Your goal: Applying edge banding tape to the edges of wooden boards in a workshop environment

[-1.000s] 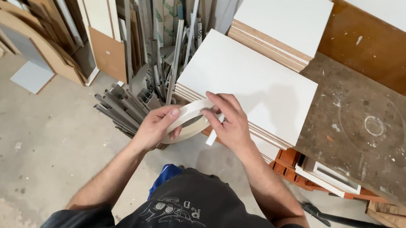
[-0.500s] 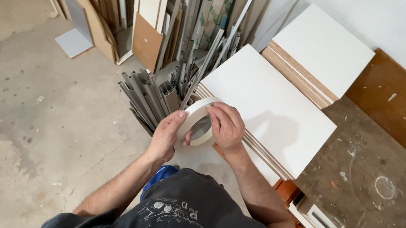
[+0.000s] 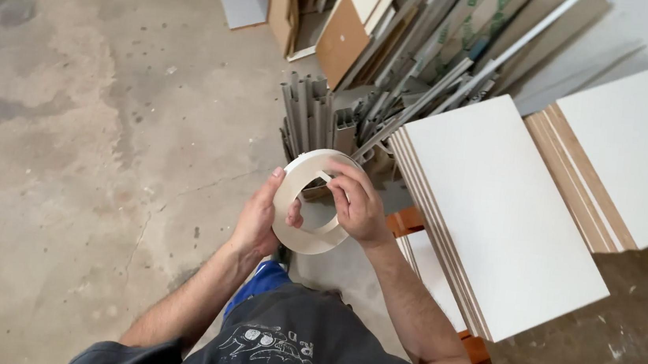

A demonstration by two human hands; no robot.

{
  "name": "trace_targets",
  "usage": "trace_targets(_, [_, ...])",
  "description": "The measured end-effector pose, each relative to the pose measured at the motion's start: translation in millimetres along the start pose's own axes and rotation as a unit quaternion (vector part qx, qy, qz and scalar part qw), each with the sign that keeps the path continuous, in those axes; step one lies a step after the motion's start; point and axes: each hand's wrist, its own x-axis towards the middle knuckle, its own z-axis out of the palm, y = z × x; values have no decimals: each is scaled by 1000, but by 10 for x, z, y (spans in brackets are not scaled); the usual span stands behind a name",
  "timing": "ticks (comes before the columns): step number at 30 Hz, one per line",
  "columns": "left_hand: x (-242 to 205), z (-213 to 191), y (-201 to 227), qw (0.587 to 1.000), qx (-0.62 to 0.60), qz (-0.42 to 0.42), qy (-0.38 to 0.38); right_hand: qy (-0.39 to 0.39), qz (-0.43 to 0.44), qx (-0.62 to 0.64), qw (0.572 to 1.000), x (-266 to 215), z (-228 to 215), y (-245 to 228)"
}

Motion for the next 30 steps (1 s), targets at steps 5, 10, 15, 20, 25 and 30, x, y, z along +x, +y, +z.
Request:
trace_targets(5, [-178,-399,204,996,-61,20,63,-85,3,135,987,98,347,-169])
trace_targets(10, [-267,-876,556,992,-73,46,94,-131,-38,225,965,187,931,-309])
trace_targets(15, [-203,-1601,891,985,23,141,91,-93,-44,287,952,359,1619,-181])
trace_targets(20, [-395,-2194,1507,824,455,321,102,-202,-69,315,925,1156,2055,-499])
trace_targets(25, [-548,-2699,2013,657,620,425,61,-389,-240,368,810,1529,2729,-783])
trace_targets(30, [-611,-2939,2354,552,687,469,68,-387,-289,401,779,1592,3311,-990])
